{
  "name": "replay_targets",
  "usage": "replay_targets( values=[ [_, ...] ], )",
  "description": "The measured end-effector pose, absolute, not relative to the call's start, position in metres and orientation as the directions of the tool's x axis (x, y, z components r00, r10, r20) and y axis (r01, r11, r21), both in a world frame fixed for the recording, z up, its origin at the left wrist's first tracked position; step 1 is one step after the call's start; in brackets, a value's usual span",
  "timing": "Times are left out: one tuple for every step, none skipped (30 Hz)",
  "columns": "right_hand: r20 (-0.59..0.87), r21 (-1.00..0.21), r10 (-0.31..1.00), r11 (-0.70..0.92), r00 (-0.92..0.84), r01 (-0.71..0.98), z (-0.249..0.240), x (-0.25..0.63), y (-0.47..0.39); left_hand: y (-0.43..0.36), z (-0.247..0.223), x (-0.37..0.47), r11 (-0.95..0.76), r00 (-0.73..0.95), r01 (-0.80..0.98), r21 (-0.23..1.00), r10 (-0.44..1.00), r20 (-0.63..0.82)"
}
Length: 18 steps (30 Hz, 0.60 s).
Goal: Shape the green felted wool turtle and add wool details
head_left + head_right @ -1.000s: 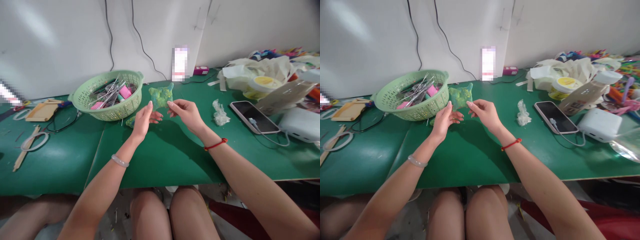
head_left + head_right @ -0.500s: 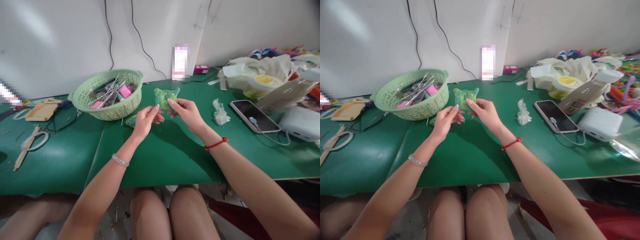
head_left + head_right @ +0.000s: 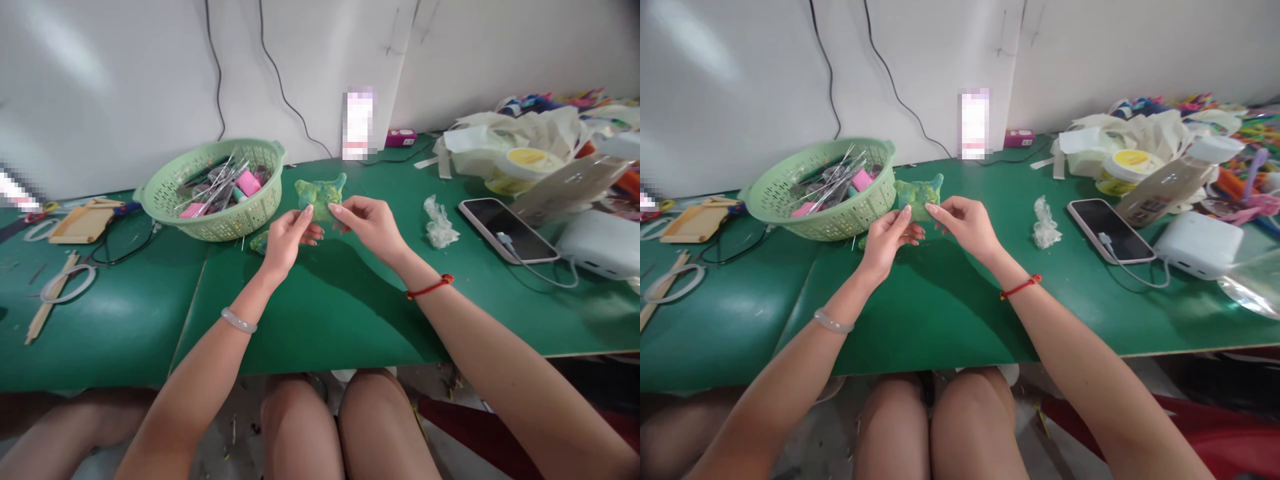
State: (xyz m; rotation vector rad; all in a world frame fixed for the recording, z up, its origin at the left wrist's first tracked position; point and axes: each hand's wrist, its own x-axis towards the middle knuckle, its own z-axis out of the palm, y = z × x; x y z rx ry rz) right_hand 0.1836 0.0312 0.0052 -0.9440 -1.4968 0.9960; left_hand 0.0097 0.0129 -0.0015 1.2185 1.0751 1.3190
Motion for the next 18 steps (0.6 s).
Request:
replay_targets(
  values=[
    [0.338, -0.937, 0.932, 0.347, -0.129, 0.051, 0.0042, 0.1839, 0.0320, 0.0130, -0.0017, 0.0098, -0.101, 0.013, -0.092, 0.991, 0.995, 0.103],
    [0.342, -0.936, 0.931, 0.350, -0.127, 0.046, 0.0032, 0.1841, 0.0328, 0.0131, -0.0020, 0.0099, -0.101, 0.016, -0.089, 0.991, 0.995, 0.103],
    [0.344, -0.936, 0.931, 0.351, -0.125, 0.041, 0.0022, 0.1842, 0.0337, 0.0132, -0.0022, 0.0098, -0.101, 0.020, -0.089, 0.991, 0.994, 0.103],
    [0.342, -0.937, 0.932, 0.349, -0.123, 0.035, 0.0014, 0.1842, 0.0343, 0.0133, -0.0024, 0.0097, -0.101, 0.023, -0.090, 0.991, 0.994, 0.103],
    [0.338, -0.939, 0.933, 0.344, -0.122, 0.029, 0.0008, 0.1840, 0.0349, 0.0135, -0.0026, 0.0095, -0.101, 0.025, -0.092, 0.991, 0.994, 0.104],
    [0.333, -0.941, 0.935, 0.338, -0.119, 0.022, 0.0007, 0.1839, 0.0351, 0.0137, -0.0028, 0.0092, -0.103, 0.025, -0.094, 0.990, 0.994, 0.106],
    [0.329, -0.943, 0.937, 0.332, -0.114, 0.014, 0.0009, 0.1837, 0.0351, 0.0139, -0.0032, 0.0088, -0.107, 0.023, -0.095, 0.990, 0.994, 0.110],
    [0.325, -0.945, 0.939, 0.327, -0.110, 0.001, 0.0015, 0.1835, 0.0348, 0.0142, -0.0037, 0.0084, -0.113, 0.023, -0.097, 0.989, 0.993, 0.116],
    [0.323, -0.946, 0.941, 0.323, -0.104, -0.017, 0.0024, 0.1833, 0.0342, 0.0146, -0.0045, 0.0079, -0.121, 0.027, -0.098, 0.988, 0.992, 0.124],
    [0.321, -0.947, 0.942, 0.319, -0.099, -0.038, 0.0034, 0.1833, 0.0336, 0.0149, -0.0055, 0.0075, -0.129, 0.038, -0.099, 0.987, 0.990, 0.133],
    [0.320, -0.947, 0.943, 0.316, -0.093, -0.059, 0.0044, 0.1833, 0.0328, 0.0152, -0.0066, 0.0072, -0.134, 0.061, -0.100, 0.986, 0.988, 0.141],
    [0.320, -0.946, 0.944, 0.313, -0.086, -0.079, 0.0052, 0.1834, 0.0321, 0.0154, -0.0077, 0.0070, -0.136, 0.090, -0.100, 0.986, 0.985, 0.145],
    [0.318, -0.946, 0.945, 0.310, -0.082, -0.095, 0.0057, 0.1835, 0.0316, 0.0154, -0.0087, 0.0071, -0.133, 0.123, -0.099, 0.986, 0.982, 0.144],
    [0.316, -0.946, 0.945, 0.307, -0.079, -0.107, 0.0058, 0.1836, 0.0312, 0.0154, -0.0093, 0.0072, -0.126, 0.152, -0.095, 0.987, 0.979, 0.139],
    [0.315, -0.945, 0.946, 0.305, -0.078, -0.117, 0.0055, 0.1837, 0.0310, 0.0151, -0.0096, 0.0074, -0.117, 0.172, -0.089, 0.989, 0.976, 0.131],
    [0.315, -0.945, 0.946, 0.304, -0.078, -0.124, 0.0050, 0.1837, 0.0309, 0.0148, -0.0094, 0.0077, -0.111, 0.179, -0.083, 0.990, 0.976, 0.125],
    [0.314, -0.945, 0.946, 0.303, -0.081, -0.127, 0.0043, 0.1836, 0.0310, 0.0144, -0.0088, 0.0080, -0.109, 0.175, -0.081, 0.991, 0.977, 0.121],
    [0.312, -0.945, 0.946, 0.301, -0.084, -0.125, 0.0035, 0.1834, 0.0309, 0.0140, -0.0080, 0.0081, -0.111, 0.163, -0.082, 0.990, 0.979, 0.123]
  ],
)
